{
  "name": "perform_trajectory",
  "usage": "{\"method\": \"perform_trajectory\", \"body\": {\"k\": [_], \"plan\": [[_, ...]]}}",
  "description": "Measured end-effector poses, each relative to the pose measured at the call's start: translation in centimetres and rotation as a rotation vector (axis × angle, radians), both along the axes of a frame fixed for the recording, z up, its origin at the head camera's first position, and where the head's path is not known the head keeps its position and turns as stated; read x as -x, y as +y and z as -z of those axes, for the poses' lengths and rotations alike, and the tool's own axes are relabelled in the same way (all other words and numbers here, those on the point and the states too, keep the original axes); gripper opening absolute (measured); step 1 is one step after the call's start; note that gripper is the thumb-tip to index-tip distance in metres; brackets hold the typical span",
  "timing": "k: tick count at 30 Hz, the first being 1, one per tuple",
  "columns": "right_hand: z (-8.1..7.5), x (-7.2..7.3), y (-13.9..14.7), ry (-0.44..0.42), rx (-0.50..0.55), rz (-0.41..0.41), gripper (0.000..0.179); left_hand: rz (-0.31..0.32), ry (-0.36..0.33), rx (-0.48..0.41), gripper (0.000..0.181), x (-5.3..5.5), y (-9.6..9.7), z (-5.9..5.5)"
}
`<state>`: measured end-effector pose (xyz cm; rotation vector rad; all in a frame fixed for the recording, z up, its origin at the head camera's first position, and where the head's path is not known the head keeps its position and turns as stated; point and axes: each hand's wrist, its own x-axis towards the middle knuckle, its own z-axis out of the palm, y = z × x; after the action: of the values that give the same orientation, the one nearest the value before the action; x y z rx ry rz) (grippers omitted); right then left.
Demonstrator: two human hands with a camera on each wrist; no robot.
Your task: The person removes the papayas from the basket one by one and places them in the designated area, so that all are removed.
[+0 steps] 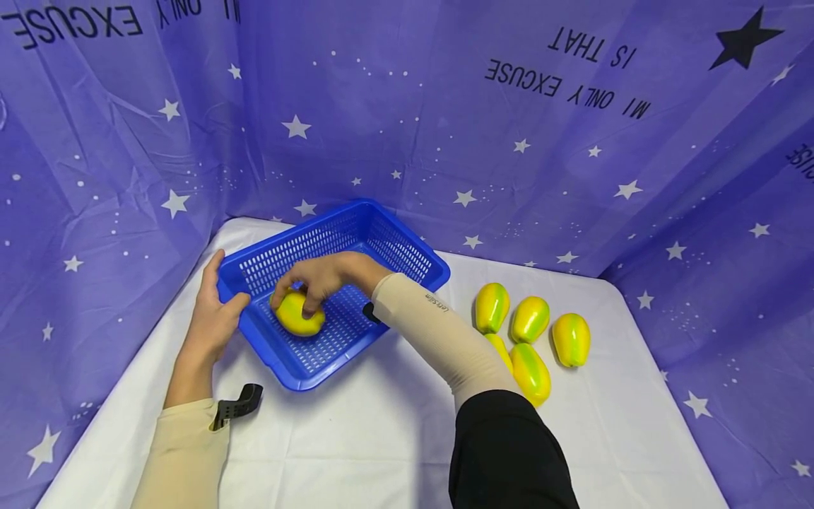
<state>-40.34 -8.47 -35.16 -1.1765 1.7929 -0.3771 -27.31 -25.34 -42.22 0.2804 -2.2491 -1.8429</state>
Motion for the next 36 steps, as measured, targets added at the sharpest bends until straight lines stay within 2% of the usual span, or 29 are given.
{"method": "perform_trajectory", "body": {"k": [12, 19, 29, 36], "plan": [[-4.2, -0.9, 1.1, -0.006, 0.122, 0.060, 0.054, 0.002, -0.009, 0.010, 0.082, -0.1, 0.2, -0.2], [-5.6, -1.1, 1.8, -0.015, 0.187, 0.057, 0.053, 0.001, -0.011, -0.005, 0.082, -0.1, 0.2, -0.1], [-7.4, -1.4, 3.4, 0.023, 0.254, 0.061, 0.053, -0.011, -0.011, -0.008, 0.082, -0.2, 0.3, -0.1], [-8.4, -1.4, 5.1, 0.035, 0.297, 0.084, 0.052, -0.016, 0.015, -0.007, 0.082, -0.2, 0.4, -0.2]]}}
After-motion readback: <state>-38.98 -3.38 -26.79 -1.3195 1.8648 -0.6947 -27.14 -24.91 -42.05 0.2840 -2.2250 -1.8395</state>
